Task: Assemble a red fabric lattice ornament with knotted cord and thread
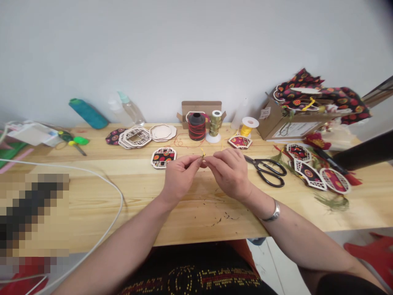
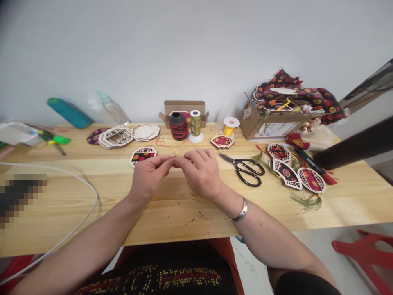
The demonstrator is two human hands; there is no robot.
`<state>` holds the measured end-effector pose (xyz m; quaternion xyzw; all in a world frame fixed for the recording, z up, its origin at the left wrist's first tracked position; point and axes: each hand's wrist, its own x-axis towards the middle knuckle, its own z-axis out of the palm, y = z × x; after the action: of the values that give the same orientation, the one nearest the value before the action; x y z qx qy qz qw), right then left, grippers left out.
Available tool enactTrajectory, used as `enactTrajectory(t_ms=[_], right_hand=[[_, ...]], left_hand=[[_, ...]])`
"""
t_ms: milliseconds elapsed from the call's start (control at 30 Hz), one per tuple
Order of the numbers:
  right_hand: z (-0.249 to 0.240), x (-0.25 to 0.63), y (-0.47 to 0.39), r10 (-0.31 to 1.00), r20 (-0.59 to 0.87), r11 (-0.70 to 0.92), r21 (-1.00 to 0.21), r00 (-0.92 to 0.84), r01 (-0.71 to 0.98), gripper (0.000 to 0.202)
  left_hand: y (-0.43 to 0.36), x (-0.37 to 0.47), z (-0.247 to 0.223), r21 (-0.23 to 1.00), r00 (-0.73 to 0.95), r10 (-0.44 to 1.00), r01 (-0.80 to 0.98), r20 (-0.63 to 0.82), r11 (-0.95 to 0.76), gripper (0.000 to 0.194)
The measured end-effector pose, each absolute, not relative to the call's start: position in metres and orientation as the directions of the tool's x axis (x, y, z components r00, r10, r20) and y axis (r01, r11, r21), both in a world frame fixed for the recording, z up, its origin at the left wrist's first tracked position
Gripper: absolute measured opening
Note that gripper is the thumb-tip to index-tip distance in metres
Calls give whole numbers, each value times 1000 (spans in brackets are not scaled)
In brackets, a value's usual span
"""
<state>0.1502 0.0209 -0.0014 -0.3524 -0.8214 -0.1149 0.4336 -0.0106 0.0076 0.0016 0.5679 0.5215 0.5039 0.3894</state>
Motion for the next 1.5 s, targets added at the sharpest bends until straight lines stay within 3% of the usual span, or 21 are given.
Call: enactTrajectory(t_ms=[500, 933, 1167, 1267, 1333, 1500], right_hand=[[0, 150, 16, 422, 783, 782, -58, -458, 620, 19], [-3, 147, 16, 277, 824, 840, 43, -495, 542, 14], [-1, 147, 16, 281, 777, 874, 35, -563, 485, 12], [3, 148, 15, 269, 763, 934, -57, -588, 353, 14], [5, 149, 13, 328, 782, 938, -206, -531, 277, 17], [2, 146, 17, 735, 655, 672, -671, -175, 312, 18]], left_hand=[[6, -8, 4, 958, -65, 979, 228, 191, -172, 14], [9, -11, -4, 995, -54, 995, 55, 80, -77, 22], [9, -12, -1, 995, -91, 994, 91, 57, -49, 21], [8, -11, 0, 995, -104, 994, 103, 30, -19, 21], [8, -11, 1, 996, -105, 994, 89, 14, -5, 21], [9, -11, -2, 997, -92, 996, 73, 8, -2, 24]])
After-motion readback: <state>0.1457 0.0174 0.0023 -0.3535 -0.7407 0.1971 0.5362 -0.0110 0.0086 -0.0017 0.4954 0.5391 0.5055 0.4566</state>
